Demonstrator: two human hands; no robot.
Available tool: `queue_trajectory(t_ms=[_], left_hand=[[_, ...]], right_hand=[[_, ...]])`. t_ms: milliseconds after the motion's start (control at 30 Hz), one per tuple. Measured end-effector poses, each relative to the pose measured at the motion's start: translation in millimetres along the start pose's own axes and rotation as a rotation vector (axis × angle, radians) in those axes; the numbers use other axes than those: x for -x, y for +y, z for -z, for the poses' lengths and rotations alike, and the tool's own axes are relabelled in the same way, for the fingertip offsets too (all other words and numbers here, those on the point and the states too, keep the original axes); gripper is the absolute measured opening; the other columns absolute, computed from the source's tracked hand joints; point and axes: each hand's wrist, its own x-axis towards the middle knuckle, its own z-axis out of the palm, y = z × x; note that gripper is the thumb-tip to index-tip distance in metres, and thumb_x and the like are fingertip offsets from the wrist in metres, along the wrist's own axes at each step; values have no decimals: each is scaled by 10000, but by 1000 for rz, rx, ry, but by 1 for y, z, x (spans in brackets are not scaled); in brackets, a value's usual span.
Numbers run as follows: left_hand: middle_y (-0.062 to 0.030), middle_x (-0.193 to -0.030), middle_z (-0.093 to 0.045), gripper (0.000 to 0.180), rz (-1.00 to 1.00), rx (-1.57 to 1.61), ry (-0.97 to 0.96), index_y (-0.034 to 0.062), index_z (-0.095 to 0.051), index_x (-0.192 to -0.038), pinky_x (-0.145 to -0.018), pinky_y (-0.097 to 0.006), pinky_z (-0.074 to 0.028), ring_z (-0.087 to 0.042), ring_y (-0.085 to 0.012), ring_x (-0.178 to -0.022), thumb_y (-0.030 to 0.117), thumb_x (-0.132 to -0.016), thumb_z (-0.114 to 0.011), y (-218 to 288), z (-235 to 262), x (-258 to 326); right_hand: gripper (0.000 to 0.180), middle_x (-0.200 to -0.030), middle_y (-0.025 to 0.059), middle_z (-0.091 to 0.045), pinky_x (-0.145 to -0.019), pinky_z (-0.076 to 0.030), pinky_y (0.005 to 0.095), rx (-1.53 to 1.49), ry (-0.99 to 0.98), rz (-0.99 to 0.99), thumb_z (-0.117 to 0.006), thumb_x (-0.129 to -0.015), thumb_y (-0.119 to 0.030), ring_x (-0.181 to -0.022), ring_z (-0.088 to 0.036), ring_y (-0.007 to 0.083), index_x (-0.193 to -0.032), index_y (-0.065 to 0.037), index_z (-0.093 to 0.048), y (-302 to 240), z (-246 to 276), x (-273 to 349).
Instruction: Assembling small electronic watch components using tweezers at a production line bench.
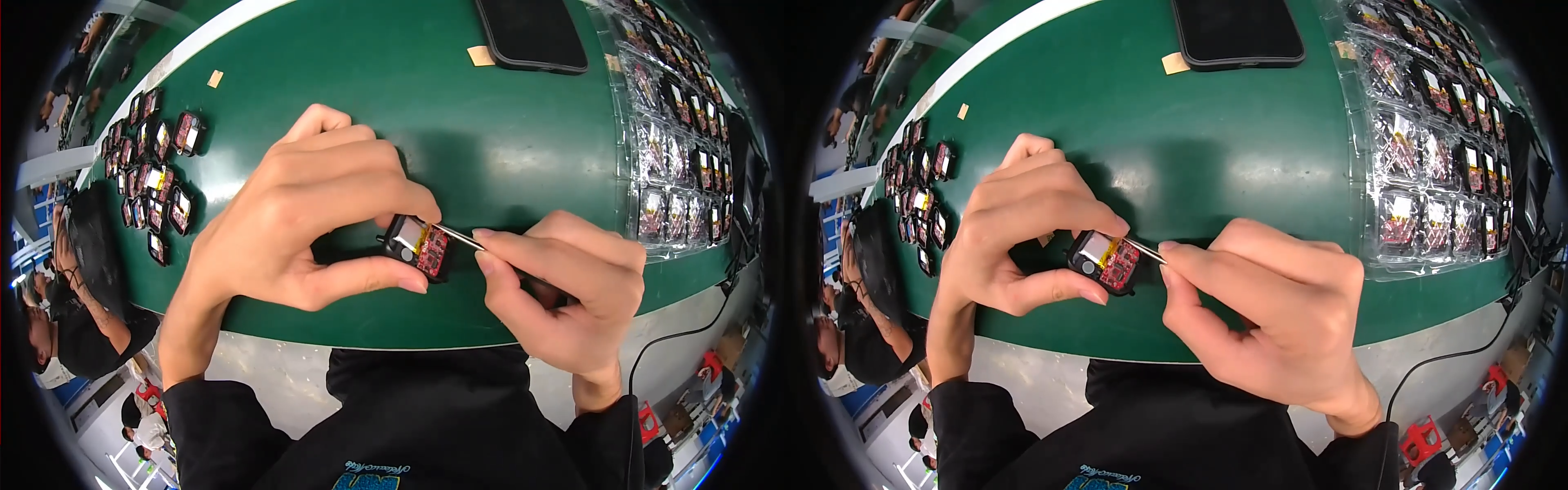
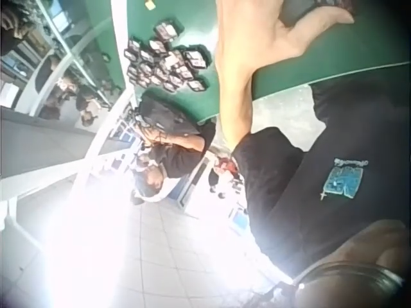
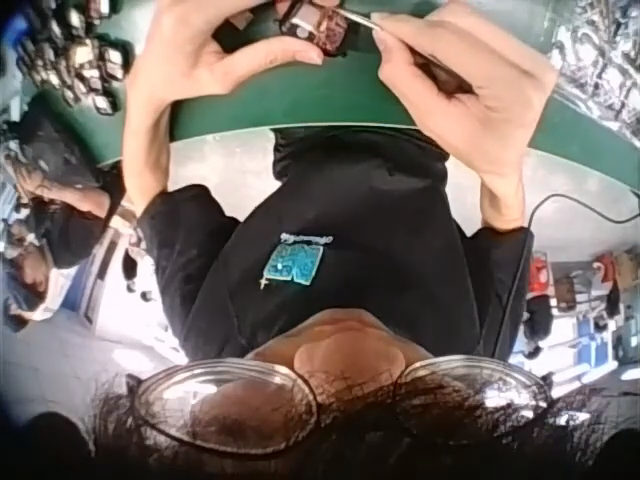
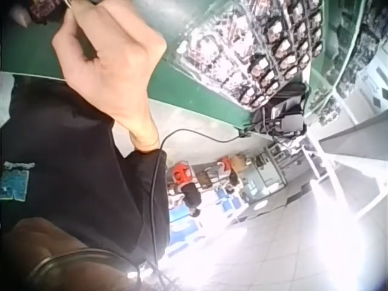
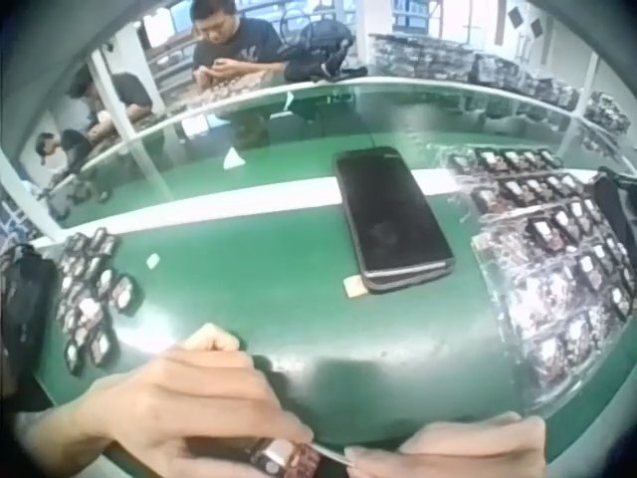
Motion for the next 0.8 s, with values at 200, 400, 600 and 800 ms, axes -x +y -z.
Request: queue_trajectory(t_ms=[200, 400, 600, 800], left_hand=[[-19, -922, -782, 513, 26, 40, -1, 78, -812, -1105, -835, -378, -407, -643, -197, -741, 404, -752, -992, 1, 3, -1], [4, -827, -672, 548, 17, -17, 34, 67, -807, -1153, -860, -368, -418, -624, -188, -731, 302, -708, -1025, 8, -1, -5], [-22, -825, -681, 564, 45, -47, 59, 53, -804, -1111, -823, -368, -435, -596, -208, -712, 297, -671, -1058, 9, -1, -3], [-46, -910, -754, 564, 173, 55, 368, 20, -794, -1092, -693, -300, -465, -588, -149, -730, 202, -622, -1046, 9, 21, 3]], right_hand=[[244, -689, 34, -647, -442, -364, 277, 19, 34, 0, -870, -749, 65, -468, -507, 109, -984, 4, -849, -5, 7, 3], [248, -686, 11, -646, -431, -321, 265, -37, 160, -71, -885, -788, 49, -458, -451, 58, -1031, 0, -865, -7, 15, 25], [237, -671, 13, -635, -450, -332, 261, -156, 249, -48, -883, -825, 38, -479, -462, 60, -1057, -8, -866, -3, 10, 25], [226, -707, 10, -625, -440, -339, 284, -246, 297, -35, -874, -851, 11, -471, -462, 76, -1075, -13, -854, -3, 6, 34]])
